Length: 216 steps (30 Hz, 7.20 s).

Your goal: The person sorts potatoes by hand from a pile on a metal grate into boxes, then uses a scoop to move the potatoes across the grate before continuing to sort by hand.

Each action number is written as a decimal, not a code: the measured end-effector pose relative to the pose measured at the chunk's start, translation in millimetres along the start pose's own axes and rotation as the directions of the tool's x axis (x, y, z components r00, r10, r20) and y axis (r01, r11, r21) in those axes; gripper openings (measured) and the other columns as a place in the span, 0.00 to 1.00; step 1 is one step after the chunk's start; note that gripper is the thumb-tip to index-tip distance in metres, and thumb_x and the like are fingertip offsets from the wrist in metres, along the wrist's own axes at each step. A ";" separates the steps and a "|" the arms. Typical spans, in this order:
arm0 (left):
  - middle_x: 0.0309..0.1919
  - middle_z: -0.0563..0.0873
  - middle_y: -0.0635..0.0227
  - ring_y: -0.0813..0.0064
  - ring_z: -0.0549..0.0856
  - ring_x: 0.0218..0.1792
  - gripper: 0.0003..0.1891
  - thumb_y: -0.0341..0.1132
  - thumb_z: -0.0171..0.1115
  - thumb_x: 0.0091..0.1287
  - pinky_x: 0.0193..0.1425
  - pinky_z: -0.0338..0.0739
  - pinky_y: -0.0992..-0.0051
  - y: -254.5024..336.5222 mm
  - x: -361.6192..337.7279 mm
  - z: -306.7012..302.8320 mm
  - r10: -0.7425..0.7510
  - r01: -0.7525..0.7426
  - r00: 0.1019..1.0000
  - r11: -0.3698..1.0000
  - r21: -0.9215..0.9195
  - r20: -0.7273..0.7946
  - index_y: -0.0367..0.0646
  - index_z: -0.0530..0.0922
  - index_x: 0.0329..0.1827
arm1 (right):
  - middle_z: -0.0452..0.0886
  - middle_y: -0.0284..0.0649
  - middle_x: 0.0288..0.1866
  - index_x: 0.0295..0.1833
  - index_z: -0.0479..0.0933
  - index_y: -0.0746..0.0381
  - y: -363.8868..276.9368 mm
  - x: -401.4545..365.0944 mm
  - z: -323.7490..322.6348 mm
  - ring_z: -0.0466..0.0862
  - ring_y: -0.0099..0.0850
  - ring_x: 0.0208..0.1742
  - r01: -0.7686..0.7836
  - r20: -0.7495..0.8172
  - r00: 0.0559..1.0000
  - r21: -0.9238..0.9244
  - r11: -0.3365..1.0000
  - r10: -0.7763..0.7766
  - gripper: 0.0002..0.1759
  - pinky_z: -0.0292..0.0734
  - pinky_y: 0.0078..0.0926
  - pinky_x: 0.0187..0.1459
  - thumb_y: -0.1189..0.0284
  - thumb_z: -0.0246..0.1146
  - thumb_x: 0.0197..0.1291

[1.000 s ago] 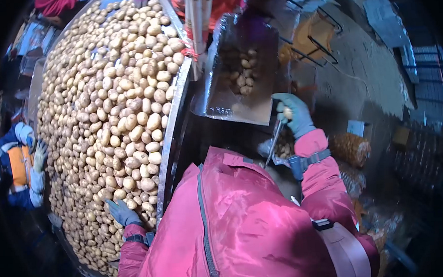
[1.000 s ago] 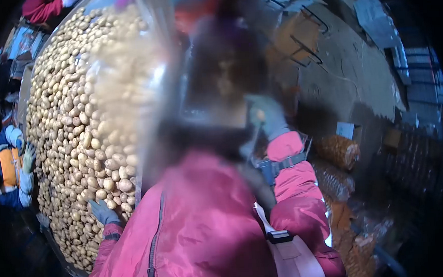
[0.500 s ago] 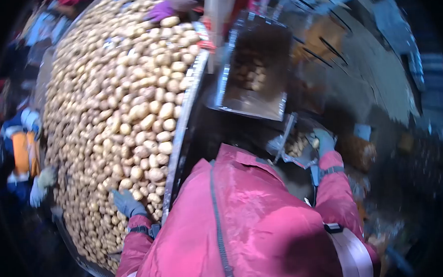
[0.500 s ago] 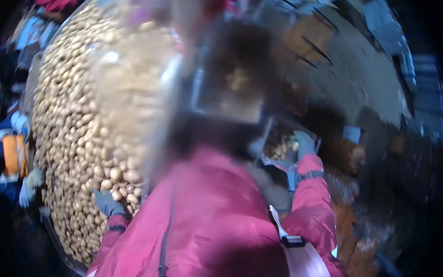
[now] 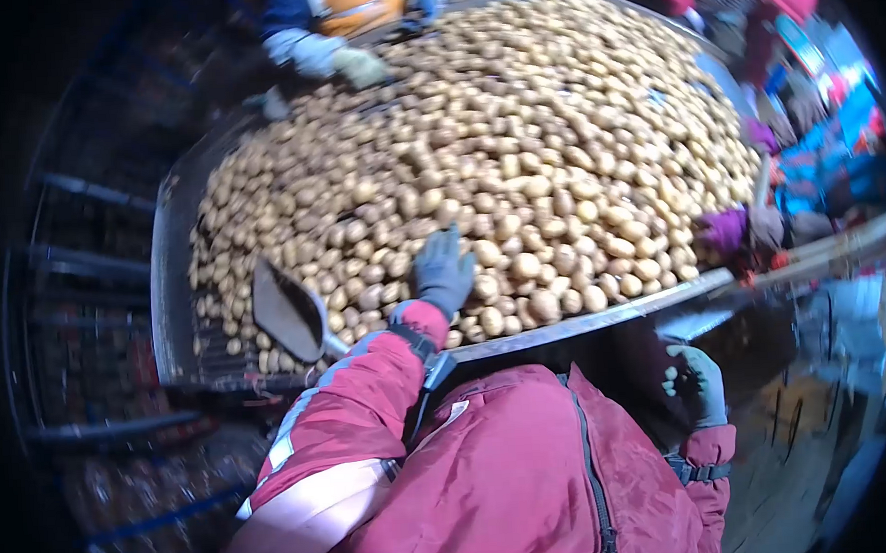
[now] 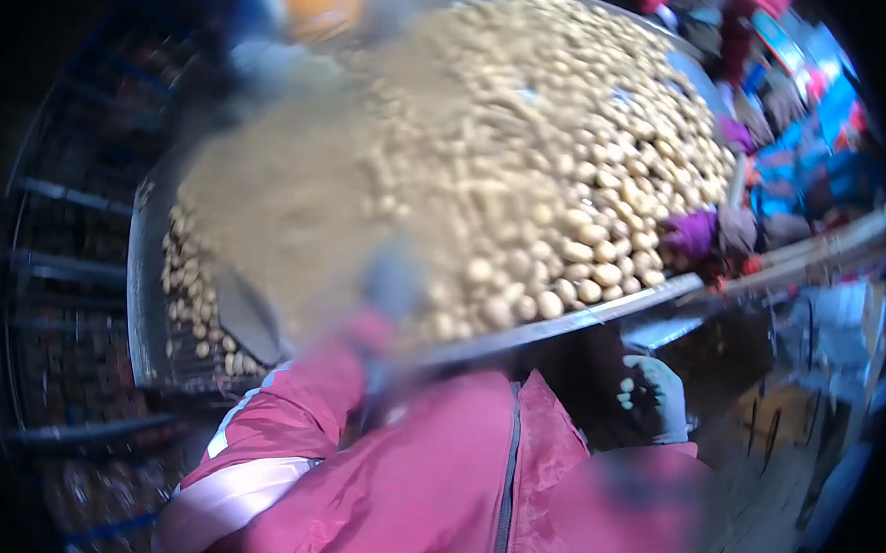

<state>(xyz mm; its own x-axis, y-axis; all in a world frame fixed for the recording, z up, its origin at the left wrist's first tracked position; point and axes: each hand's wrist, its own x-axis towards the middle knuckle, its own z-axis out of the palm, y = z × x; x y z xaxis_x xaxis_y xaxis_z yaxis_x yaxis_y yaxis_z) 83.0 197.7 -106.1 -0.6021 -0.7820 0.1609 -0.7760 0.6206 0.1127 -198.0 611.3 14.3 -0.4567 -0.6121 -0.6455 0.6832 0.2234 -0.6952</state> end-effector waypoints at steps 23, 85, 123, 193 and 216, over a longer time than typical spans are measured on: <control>0.43 0.83 0.72 0.79 0.79 0.39 0.27 0.26 0.77 0.59 0.43 0.79 0.75 -371.4 -180.4 5.2 -0.866 0.158 0.489 -0.026 -0.987 0.101 0.40 0.78 0.63 | 0.78 0.44 0.71 0.76 0.68 0.67 169.6 88.8 453.8 0.77 0.32 0.70 0.319 0.669 0.687 -0.628 0.710 0.283 0.37 0.73 0.31 0.70 0.70 0.72 0.63; 0.64 0.79 0.59 0.69 0.81 0.60 0.51 0.43 0.77 0.61 0.64 0.78 0.70 -628.1 -263.0 -240.4 -0.748 0.236 0.582 -0.220 -0.947 0.319 0.37 0.56 0.82 | 0.89 0.37 0.44 0.52 0.84 0.53 469.7 61.2 825.7 0.89 0.39 0.46 0.700 0.821 0.381 -0.557 0.447 0.426 0.17 0.84 0.35 0.48 0.62 0.70 0.58; 0.48 0.82 0.64 0.71 0.85 0.45 0.29 0.40 0.78 0.59 0.47 0.85 0.69 -179.9 103.7 -105.3 -0.327 0.230 0.918 -0.027 -0.973 0.226 0.38 0.74 0.59 | 0.80 0.32 0.26 0.40 0.83 0.62 119.9 185.2 460.9 0.80 0.24 0.26 0.339 0.491 0.870 -0.530 0.778 -0.044 0.14 0.74 0.26 0.28 0.61 0.66 0.64; 0.52 0.84 0.57 0.64 0.85 0.50 0.41 0.50 0.81 0.53 0.56 0.82 0.65 -232.8 138.3 -211.5 -0.217 0.412 0.896 0.077 -0.908 0.388 0.34 0.73 0.64 | 0.78 0.31 0.23 0.37 0.79 0.64 130.6 193.8 591.8 0.73 0.21 0.16 0.325 0.267 0.931 -0.303 0.896 -0.247 0.09 0.66 0.21 0.17 0.69 0.68 0.58; 0.30 0.84 0.60 0.68 0.79 0.17 0.20 0.50 0.74 0.65 0.18 0.77 0.69 -864.0 -188.9 -109.5 -0.967 0.470 0.245 0.050 -0.881 0.076 0.43 0.81 0.47 | 0.87 0.37 0.48 0.60 0.82 0.67 205.5 106.2 629.0 0.85 0.21 0.44 0.219 0.453 0.891 -0.459 0.861 0.015 0.17 0.83 0.22 0.45 0.69 0.64 0.72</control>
<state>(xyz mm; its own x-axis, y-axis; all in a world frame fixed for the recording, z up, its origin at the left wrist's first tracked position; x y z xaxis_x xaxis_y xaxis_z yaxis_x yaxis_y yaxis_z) 887.8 -184.6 -126.5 0.5884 -0.7957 -0.1436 -0.1565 -0.2863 0.9453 252.3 115.1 1.7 -0.1387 -0.8862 -0.4420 0.2267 0.4061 -0.8853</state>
